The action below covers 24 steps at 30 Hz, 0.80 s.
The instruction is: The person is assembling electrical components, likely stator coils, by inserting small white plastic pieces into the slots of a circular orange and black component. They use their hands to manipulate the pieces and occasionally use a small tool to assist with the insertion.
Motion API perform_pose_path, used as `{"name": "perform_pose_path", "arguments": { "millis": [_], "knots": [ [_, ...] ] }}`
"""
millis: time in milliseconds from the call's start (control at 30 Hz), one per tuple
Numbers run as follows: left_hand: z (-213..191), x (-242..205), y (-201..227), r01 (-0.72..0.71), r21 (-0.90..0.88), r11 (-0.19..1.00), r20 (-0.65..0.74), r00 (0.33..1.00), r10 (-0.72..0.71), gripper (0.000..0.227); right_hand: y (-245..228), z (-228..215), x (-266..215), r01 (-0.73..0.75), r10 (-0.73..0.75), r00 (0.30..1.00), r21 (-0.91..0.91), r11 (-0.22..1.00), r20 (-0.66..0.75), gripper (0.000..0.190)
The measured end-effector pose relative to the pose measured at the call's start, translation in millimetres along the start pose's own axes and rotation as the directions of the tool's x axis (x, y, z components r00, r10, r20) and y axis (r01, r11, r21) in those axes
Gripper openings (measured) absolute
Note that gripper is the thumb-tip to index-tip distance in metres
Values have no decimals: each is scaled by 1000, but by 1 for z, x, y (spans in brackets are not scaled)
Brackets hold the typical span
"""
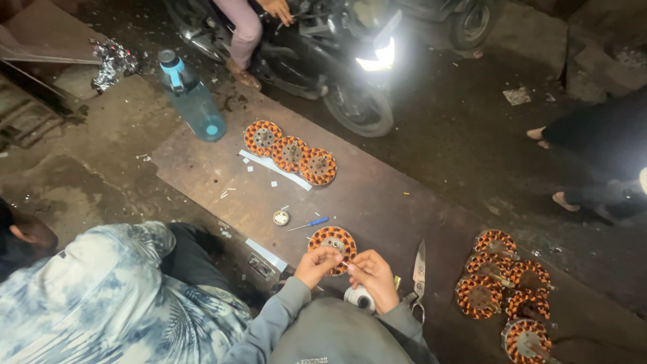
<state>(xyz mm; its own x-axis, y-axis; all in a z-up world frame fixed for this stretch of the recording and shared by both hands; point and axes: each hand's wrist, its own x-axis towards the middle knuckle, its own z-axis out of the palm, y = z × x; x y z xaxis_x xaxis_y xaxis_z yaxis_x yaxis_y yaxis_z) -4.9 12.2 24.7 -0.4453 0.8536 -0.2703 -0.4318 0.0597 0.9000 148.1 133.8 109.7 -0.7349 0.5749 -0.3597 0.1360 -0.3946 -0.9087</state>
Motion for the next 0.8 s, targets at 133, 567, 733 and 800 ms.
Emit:
{"name": "perform_pose_path", "arguments": {
  "millis": [133, 567, 733, 800],
  "knots": [
    [2, -2, 4, 4, -10, 1000, -38, 999, -4, 18, -5, 0, -7, -1, 1, 1000, -5, 1000, -9, 14],
    [-2, -5, 10, -18, -96, 995, 9, 1000, 19, 22, -21, 2, -23, -68, 55, 987, 88, 994, 150, 28],
    [-8, -3, 27, 44, 55, 997, 36, 998, -46, 20, -31, 13, -26, -34, 22, 986, 74, 997, 168, 31],
    [-12, 1, 31, 93, 28, 995, 44, 995, -94, 19, -37, 15, -29, -23, 0, 988, 149, 989, 154, 31]
  ]
}}
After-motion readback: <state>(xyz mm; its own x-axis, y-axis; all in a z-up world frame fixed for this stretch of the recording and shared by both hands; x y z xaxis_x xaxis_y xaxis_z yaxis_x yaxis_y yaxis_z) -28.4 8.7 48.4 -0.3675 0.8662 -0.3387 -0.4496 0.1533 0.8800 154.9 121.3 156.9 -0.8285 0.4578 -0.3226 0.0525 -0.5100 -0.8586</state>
